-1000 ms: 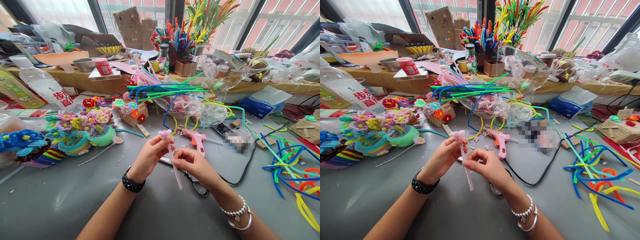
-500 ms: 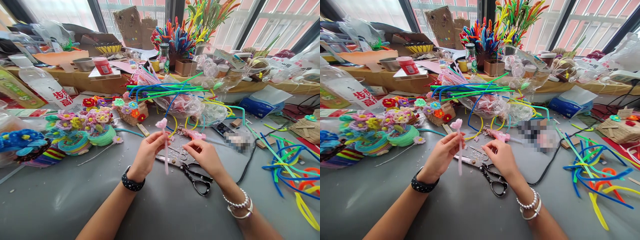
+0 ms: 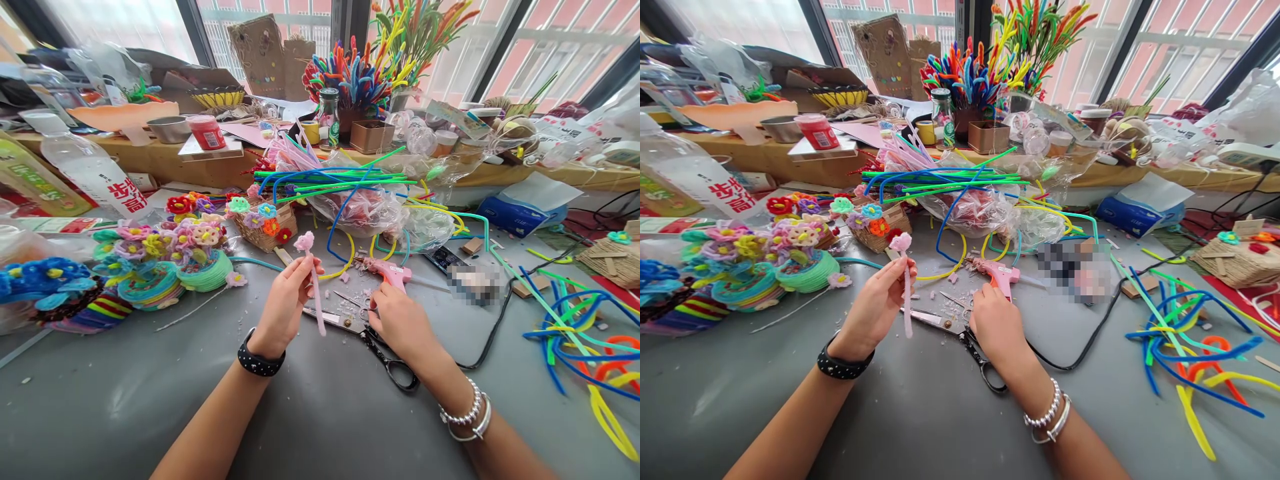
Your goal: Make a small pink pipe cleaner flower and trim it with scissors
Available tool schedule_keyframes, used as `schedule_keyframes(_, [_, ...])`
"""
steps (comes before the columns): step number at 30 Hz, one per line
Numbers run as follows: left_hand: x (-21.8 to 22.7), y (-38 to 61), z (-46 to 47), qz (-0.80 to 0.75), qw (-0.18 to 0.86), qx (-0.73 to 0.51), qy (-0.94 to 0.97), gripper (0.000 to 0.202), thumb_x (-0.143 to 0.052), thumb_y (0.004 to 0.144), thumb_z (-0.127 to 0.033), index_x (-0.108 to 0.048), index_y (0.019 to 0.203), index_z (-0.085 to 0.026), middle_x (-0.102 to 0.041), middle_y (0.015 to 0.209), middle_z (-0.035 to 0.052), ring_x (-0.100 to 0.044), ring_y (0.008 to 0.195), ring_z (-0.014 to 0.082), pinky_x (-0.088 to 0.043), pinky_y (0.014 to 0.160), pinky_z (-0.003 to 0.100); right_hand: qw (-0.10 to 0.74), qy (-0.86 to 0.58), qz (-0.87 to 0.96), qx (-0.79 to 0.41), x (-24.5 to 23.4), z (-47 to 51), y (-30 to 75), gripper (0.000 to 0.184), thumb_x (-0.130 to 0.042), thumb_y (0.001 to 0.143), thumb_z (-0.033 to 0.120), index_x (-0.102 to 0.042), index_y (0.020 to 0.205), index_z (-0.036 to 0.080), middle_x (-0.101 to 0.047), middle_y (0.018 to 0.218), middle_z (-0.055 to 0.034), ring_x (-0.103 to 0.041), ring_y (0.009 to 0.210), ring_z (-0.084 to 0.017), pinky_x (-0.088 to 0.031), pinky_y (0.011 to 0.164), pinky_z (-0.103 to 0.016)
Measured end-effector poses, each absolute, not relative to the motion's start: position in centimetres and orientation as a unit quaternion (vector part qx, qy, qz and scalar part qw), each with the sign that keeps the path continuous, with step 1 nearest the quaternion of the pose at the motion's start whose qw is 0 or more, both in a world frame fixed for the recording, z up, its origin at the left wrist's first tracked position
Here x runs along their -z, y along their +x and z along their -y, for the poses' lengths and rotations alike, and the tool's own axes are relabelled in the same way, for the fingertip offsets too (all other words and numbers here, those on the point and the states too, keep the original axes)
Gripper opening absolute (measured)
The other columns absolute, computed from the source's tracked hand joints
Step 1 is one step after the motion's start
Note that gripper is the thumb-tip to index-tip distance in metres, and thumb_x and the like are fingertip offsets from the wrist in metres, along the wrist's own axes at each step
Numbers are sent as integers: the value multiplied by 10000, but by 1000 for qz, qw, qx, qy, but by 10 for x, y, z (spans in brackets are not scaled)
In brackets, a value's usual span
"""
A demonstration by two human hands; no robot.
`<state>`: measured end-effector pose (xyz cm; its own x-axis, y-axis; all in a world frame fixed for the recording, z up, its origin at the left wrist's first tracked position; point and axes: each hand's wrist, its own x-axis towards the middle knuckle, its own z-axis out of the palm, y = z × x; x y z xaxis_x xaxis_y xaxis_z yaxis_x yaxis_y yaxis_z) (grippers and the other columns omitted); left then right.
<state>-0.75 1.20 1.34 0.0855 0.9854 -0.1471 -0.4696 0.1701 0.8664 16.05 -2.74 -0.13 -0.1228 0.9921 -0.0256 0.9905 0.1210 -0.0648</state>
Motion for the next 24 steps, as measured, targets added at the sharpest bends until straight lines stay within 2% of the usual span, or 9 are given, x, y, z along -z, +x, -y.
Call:
schedule_keyframes(3, [-15, -7, -11, -376, 663, -545, 348, 174, -573, 717, -317, -585, 734, -144, -458, 560, -52, -283, 402, 1, -223, 365, 125, -21, -662, 749, -36, -2, 25, 157, 143, -459, 754, 132, -588, 814, 125, -558, 855, -93, -539, 820, -200, -411, 525, -246])
schedule_keyframes(5, [-15, -6, -11, -370, 661, -545, 359, 187, -552, 733, -334, -589, 745, -150, -407, 527, -61, -246, 391, 7, -215, 365, 133, -39, -660, 749, -43, -3, 23, 154, 155, -471, 730, 111, -593, 827, 108, -560, 868, -116, -540, 812, -213, -411, 519, -255])
schedule_keyframes(8, [-15, -5, -11, -375, 650, -547, 371, 200, -543, 740, -329, -618, 799, -154, -419, 576, -47, -292, 433, 18, -265, 400, 136, -54, -664, 743, -55, -5, 20, 152, 186, -472, 699, 66, -601, 831, 87, -572, 856, -138, -549, 769, -216, -403, 513, -262])
schedule_keyframes(11, [-15, -5, -11, -393, 642, -541, 375, 202, -560, 729, -292, -639, 859, -159, -464, 663, -23, -369, 523, 32, -322, 469, 129, -42, -674, 735, -63, -6, 19, 155, 166, -479, 696, 100, -613, 793, 106, -584, 824, -113, -553, 724, -203, -381, 494, -257])
schedule_keyframes(13, [-14, -5, -11, -403, 641, -531, 380, 206, -567, 723, -288, -648, 865, -163, -482, 682, -16, -389, 561, 39, -337, 503, 124, 6, -688, 723, -69, -5, 19, 159, 149, -479, 713, 162, -621, 750, 135, -585, 809, -83, -547, 712, -191, -372, 506, -258])
schedule_keyframes(18, [-13, -5, -10, -406, 637, -521, 399, 204, -561, 728, -319, -661, 840, -181, -509, 682, -19, -391, 571, 35, -338, 528, 115, 212, -669, 698, -143, -2, 22, 169, 168, -504, 734, 262, -633, 668, 177, -551, 693, -16, -493, 604, -129, -366, 571, -250])
schedule_keyframes(21, [-13, -4, -10, -400, 638, -525, 397, 198, -562, 727, -321, -661, 835, -187, -519, 677, -22, -400, 574, 34, -344, 540, 118, 316, -629, 667, -242, -4, 24, 170, 261, -570, 699, 382, -575, 566, 157, -473, 582, 14, -418, 532, -102, -344, 528, -231])
schedule_keyframes(24, [-13, -2, -9, -389, 646, -523, 397, 197, -564, 727, -314, -657, 843, -185, -528, 682, -19, -418, 585, 37, -355, 556, 124, 355, -587, 627, -368, -9, 28, 165, 323, -599, 663, 440, -540, 537, 148, -417, 552, 33, -359, 498, -84, -303, 472, -216])
